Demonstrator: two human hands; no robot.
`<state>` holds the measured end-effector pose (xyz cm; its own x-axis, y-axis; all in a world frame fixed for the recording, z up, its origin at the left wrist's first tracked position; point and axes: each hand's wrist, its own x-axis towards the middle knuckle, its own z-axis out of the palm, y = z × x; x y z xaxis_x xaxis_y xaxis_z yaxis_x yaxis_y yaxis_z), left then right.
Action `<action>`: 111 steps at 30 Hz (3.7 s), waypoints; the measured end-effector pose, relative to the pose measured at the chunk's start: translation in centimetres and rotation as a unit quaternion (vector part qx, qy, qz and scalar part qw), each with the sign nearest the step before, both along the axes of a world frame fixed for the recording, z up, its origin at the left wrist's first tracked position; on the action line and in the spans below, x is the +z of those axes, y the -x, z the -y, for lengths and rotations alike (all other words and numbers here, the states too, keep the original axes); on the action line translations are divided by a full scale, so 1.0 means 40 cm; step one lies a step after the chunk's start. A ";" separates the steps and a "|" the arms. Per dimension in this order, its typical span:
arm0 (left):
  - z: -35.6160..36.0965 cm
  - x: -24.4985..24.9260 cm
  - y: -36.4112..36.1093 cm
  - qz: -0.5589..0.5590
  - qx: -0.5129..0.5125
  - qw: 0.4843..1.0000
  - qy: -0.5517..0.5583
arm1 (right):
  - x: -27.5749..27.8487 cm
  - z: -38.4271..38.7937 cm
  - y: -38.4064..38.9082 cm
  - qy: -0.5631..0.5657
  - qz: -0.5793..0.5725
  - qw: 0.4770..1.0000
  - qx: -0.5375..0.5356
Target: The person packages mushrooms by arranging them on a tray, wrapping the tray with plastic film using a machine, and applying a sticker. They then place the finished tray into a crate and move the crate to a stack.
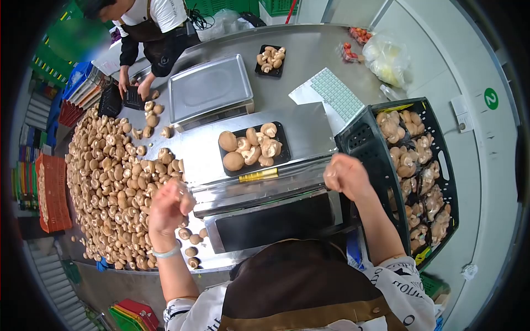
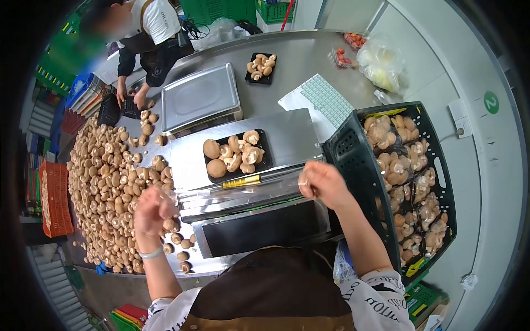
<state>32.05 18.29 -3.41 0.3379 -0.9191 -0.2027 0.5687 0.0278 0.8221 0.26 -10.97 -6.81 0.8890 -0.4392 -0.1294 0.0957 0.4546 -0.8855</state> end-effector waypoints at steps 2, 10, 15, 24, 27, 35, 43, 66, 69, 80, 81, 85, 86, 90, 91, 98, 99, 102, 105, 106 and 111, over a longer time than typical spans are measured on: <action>0.078 0.041 -0.010 -0.046 0.108 0.990 0.077 | 0.045 0.037 -0.081 -0.074 0.178 0.981 -0.035; 0.377 -0.341 -0.121 0.472 0.133 0.863 -0.121 | -0.255 0.147 -0.429 0.490 -0.199 0.845 -0.084; 0.360 -0.346 -0.066 0.347 0.062 0.917 -0.186 | -0.252 0.124 -0.414 0.456 -0.273 0.845 0.061; 0.201 -0.289 0.013 0.247 -0.077 0.944 -0.205 | -0.240 0.049 -0.246 0.429 -0.179 0.880 0.099; 0.175 -0.289 0.024 0.262 -0.065 0.943 -0.194 | -0.223 0.012 -0.229 0.462 -0.131 0.877 0.011; 0.132 -0.137 0.164 0.517 0.144 0.831 -0.150 | -0.006 -0.078 -0.174 0.410 -0.124 0.899 -0.095; -0.012 -0.046 0.333 0.238 0.029 0.916 -0.322 | 0.000 -0.196 -0.015 0.335 -0.211 0.918 -0.002; -0.108 -0.433 0.415 0.394 0.251 0.858 -0.214 | -0.279 -0.354 0.166 0.021 -0.202 0.940 -0.273; -0.124 -0.347 0.402 0.468 0.199 0.833 -0.220 | -0.155 -0.353 0.290 0.276 -0.277 0.874 -0.290; 0.072 -0.483 0.471 0.772 -0.007 0.632 -0.072 | -0.547 -0.454 0.391 0.424 -0.610 0.626 -0.237; 0.081 -0.484 0.481 0.764 -0.028 0.643 -0.046 | -0.576 -0.476 0.367 0.386 -0.638 0.629 -0.220; 0.096 -0.501 0.533 0.527 -0.101 0.830 -0.154 | -0.605 -0.589 0.363 0.132 -0.141 0.912 -0.362; 0.104 -0.475 0.555 0.290 -0.106 0.944 -0.114 | -0.545 -0.599 0.357 -0.014 -0.044 0.944 -0.328; 0.065 -0.228 0.664 -0.033 -0.164 0.982 -0.087 | -0.215 -0.634 0.362 -0.298 0.019 0.947 -0.117; 0.052 -0.195 0.672 -0.051 -0.179 0.977 -0.101 | -0.142 -0.629 0.368 -0.314 0.031 0.947 -0.058; 0.058 0.021 0.753 -0.166 -0.364 0.916 -0.010 | 0.000 -0.539 0.368 -0.110 -0.027 0.984 0.140; 0.065 0.066 0.767 -0.197 -0.399 0.894 -0.049 | -0.033 -0.495 0.391 0.076 -0.148 0.976 0.144; 0.099 0.066 0.766 -0.221 -0.504 0.826 -0.120 | 0.116 -0.365 0.489 0.297 -0.357 0.886 0.014; 0.138 -0.035 0.762 -0.077 -0.558 0.815 -0.136 | 0.281 -0.379 0.504 0.411 -0.121 0.902 -0.049; 0.152 -0.067 0.762 -0.054 -0.563 0.815 -0.129 | 0.280 -0.410 0.474 0.445 -0.149 0.883 -0.004; 0.334 -0.162 0.772 0.013 -0.492 0.868 0.061 | 0.244 -0.305 0.546 0.319 -0.231 0.908 -0.145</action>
